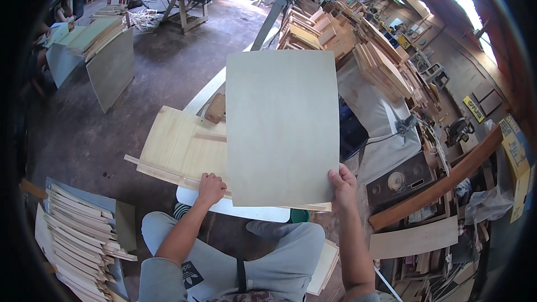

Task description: Applying glue and tape to assemble components of a wooden box.

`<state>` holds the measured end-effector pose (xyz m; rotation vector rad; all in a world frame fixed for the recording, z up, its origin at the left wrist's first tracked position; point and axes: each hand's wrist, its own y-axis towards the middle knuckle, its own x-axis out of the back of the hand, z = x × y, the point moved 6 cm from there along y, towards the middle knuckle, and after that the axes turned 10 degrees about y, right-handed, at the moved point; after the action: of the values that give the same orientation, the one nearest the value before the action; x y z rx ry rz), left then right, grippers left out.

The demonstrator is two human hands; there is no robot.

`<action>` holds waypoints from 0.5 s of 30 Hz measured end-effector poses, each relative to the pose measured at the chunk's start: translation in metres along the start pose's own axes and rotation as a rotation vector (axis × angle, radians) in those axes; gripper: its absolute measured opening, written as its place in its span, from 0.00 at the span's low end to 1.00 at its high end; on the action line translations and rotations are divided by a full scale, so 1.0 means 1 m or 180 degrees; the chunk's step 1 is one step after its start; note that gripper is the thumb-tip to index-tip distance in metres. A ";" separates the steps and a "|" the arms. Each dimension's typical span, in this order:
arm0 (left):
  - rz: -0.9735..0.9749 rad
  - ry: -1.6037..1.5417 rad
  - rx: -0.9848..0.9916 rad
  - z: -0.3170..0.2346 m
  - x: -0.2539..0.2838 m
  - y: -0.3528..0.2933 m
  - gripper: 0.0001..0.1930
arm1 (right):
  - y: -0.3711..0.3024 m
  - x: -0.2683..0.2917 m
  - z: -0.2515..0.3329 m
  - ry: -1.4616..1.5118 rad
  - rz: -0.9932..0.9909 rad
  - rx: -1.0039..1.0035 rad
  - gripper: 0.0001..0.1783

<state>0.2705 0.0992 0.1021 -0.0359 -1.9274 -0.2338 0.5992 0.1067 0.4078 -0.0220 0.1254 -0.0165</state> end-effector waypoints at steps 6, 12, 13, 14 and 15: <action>0.0145 0.0505 -0.0023 0.003 -0.008 0.000 0.07 | -0.013 -0.027 0.021 0.0437 0.0079 0.0120 0.32; 0.0145 0.0276 0.0044 0.009 -0.011 -0.006 0.08 | -0.033 -0.060 0.080 0.2551 0.1075 0.0358 0.43; 0.0123 0.0262 0.0089 0.008 -0.014 -0.005 0.08 | -0.040 -0.064 0.109 0.3077 0.2766 0.0123 0.43; -0.0031 0.0234 0.0046 0.010 -0.019 -0.005 0.07 | -0.053 -0.081 0.139 0.2782 0.2883 0.0636 0.46; -0.0174 0.0228 0.0035 0.016 -0.022 -0.011 0.08 | -0.055 -0.080 0.154 0.2461 0.2992 0.1026 0.46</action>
<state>0.2620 0.0931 0.0750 0.0320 -1.8599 -0.2577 0.5387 0.0559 0.5715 0.3706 0.8938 0.9014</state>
